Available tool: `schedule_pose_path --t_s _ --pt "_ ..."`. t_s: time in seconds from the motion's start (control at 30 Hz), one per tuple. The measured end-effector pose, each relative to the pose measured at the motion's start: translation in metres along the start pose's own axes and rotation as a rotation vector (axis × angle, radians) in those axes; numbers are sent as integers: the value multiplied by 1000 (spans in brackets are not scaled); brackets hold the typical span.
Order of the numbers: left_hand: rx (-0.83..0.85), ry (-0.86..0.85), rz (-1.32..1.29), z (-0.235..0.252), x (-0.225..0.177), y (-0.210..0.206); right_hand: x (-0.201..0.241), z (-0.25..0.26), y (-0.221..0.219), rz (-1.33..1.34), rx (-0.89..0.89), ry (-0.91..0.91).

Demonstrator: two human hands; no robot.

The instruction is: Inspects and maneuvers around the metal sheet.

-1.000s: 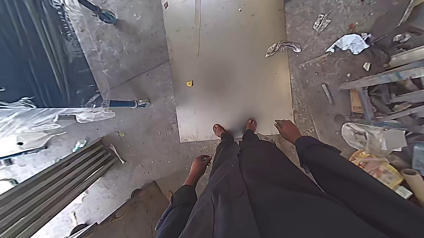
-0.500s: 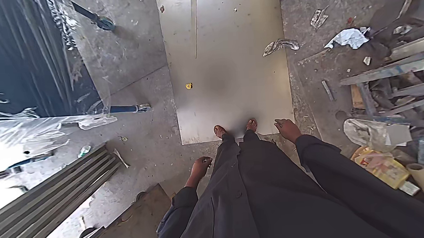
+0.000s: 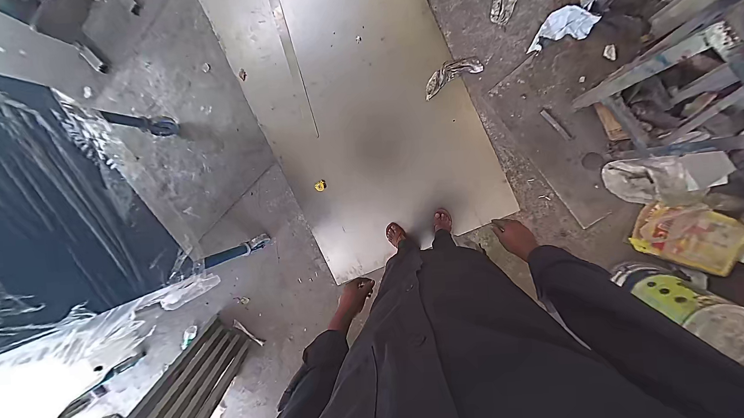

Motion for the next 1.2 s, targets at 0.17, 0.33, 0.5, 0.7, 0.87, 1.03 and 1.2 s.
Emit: schedule_pose_path --t_s 0.17,0.33,0.5,0.7,0.87,1.03,1.2 --pt "0 -68 118 18 -59 40 -28 -20 -10 166 -28 -129" --pt "9 -122 250 46 -118 80 -41 -30 -26 287 -17 -261" --pt "-15 -145 291 84 -186 137 -22 -17 -17 410 -72 -372" --pt "61 -161 571 159 -270 229 37 25 3 665 -209 -574" --pt "117 -112 499 209 -354 326 129 63 53 901 -248 -772" --pt "81 -134 411 253 -450 387 215 141 132 987 -317 -605" --pt "96 -143 426 277 -495 402 277 186 194 1014 -412 -380"
Point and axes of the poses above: each hand's wrist, its own z-axis towards the middle knuckle, its own y-axis out of the back of the hand, x = y × z, the point moved 4 cm from there along z, towards the middle knuckle, and after that the axes turned 3 degrees about y, right-handed, at the moved point
